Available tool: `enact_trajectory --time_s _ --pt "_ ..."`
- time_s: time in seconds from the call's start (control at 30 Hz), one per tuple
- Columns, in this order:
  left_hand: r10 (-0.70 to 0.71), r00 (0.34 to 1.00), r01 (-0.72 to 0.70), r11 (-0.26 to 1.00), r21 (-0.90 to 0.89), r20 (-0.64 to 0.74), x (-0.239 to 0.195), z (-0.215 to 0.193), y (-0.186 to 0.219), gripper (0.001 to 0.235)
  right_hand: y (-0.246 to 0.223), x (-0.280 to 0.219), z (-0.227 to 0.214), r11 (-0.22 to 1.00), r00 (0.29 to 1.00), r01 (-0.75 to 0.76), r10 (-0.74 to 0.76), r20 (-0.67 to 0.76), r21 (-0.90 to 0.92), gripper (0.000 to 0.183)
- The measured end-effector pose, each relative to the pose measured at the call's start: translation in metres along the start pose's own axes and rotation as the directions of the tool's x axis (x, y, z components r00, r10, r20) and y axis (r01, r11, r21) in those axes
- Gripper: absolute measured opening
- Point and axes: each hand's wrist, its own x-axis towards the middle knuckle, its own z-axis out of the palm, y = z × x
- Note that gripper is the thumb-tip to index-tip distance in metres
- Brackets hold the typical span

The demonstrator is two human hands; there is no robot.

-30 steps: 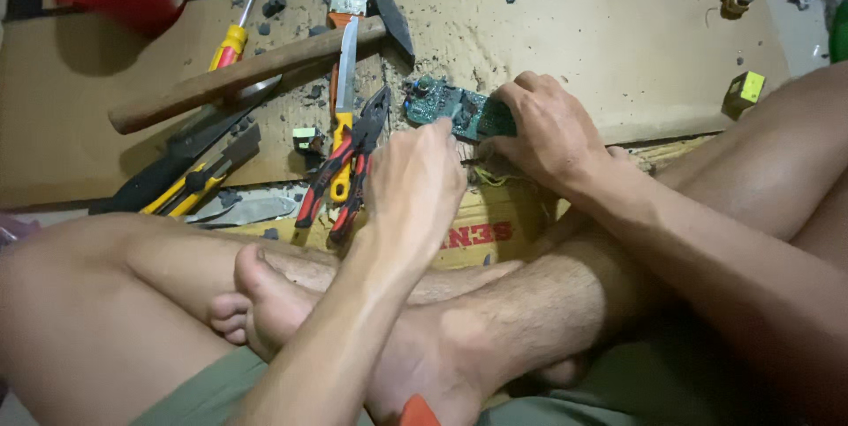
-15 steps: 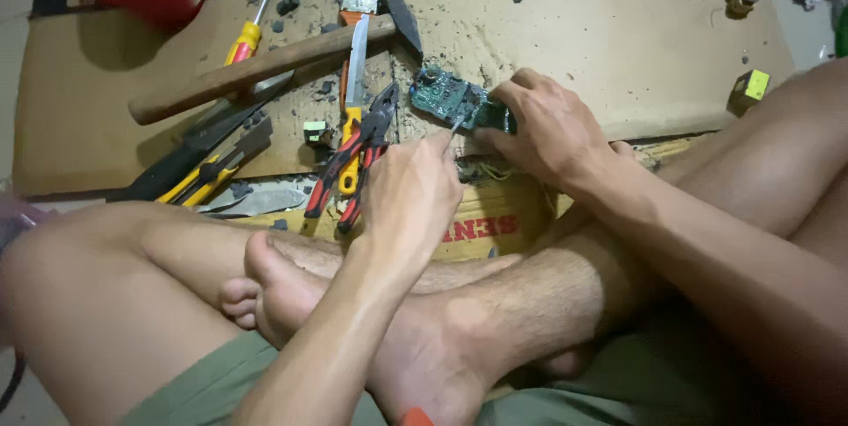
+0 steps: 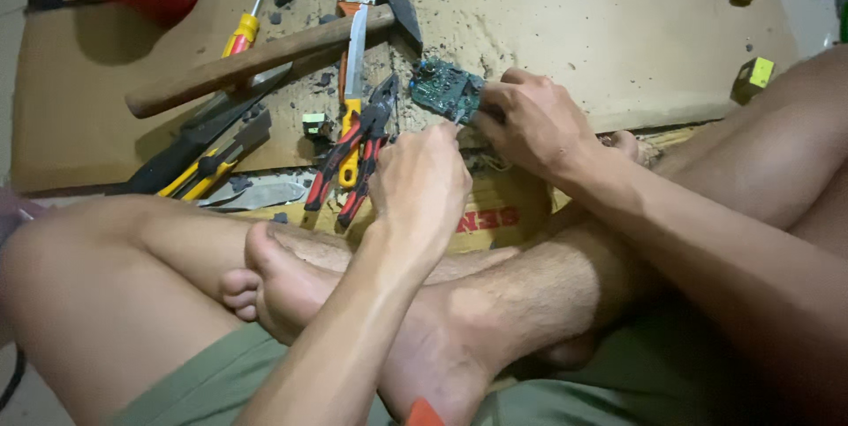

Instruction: The person sits on the floor and uses pliers and a screwdriver to strip wires and remove components from a green circuit board. They also use a brush to clean debris from the board and surrounding area.

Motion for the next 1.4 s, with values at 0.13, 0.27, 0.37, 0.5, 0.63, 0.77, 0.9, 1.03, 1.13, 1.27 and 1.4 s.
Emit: enact_trajectory --time_s 0.13,0.27,0.37,0.5,0.63,0.77,0.9,1.03,1.13,1.27,1.4 --pt "-0.035 0.999 0.035 0.999 -0.012 0.004 -0.008 -0.009 -0.001 0.030 -0.007 -0.003 -0.001 0.999 0.999 -0.036 0.036 0.003 -0.015 0.024" --pt "0.005 1.000 -0.005 1.000 0.004 -0.030 -0.006 -0.002 -0.005 0.030 -0.005 0.000 0.001 0.998 0.998 -0.054 0.054 -0.014 0.034 0.026" --pt "0.021 0.999 -0.022 0.999 -0.022 -0.042 -0.011 -0.005 -0.005 0.031 -0.007 -0.005 -0.004 0.990 0.993 -0.112 0.116 -0.033 0.086 0.025" --pt "0.033 0.995 -0.036 0.999 -0.030 -0.089 -0.016 -0.011 -0.006 0.031 -0.002 -0.009 0.001 0.981 0.983 -0.097 0.120 -0.136 0.165 0.020" --pt "0.069 0.993 -0.076 0.995 -0.068 -0.100 -0.020 -0.007 -0.011 0.030 0.014 -0.006 -0.003 0.946 0.960 -0.092 0.168 -0.225 0.312 0.021" --pt "0.105 0.981 -0.130 0.979 -0.155 -0.161 -0.025 0.000 -0.026 0.032 0.007 -0.015 -0.011 0.971 0.968 -0.155 0.187 -0.168 0.184 0.020" --pt "0.071 0.974 -0.046 0.992 0.117 -0.216 -0.028 -0.008 -0.046 0.030 -0.003 -0.015 -0.024 0.980 0.976 -0.197 0.196 0.092 0.005 0.057" --pt "0.101 0.909 -0.023 0.981 0.194 -0.404 -0.022 -0.034 -0.045 0.027 -0.016 -0.021 -0.030 0.974 0.967 -0.224 0.224 0.123 -0.019 0.062" --pt "-0.076 0.977 0.134 0.947 0.291 -0.201 -0.013 -0.047 -0.047 0.051 0.008 -0.010 -0.011 0.929 0.959 -0.268 0.232 0.162 0.257 0.058" --pt "-0.084 0.993 0.114 0.858 0.501 -0.081 -0.006 -0.039 -0.047 0.065 -0.011 -0.024 -0.044 0.715 0.877 -0.466 0.294 0.380 0.521 0.033" --pt "-0.161 0.986 0.165 0.850 0.501 -0.052 0.013 -0.028 -0.053 0.062 -0.060 -0.043 -0.093 0.294 0.733 -0.679 0.311 0.605 0.672 0.070"
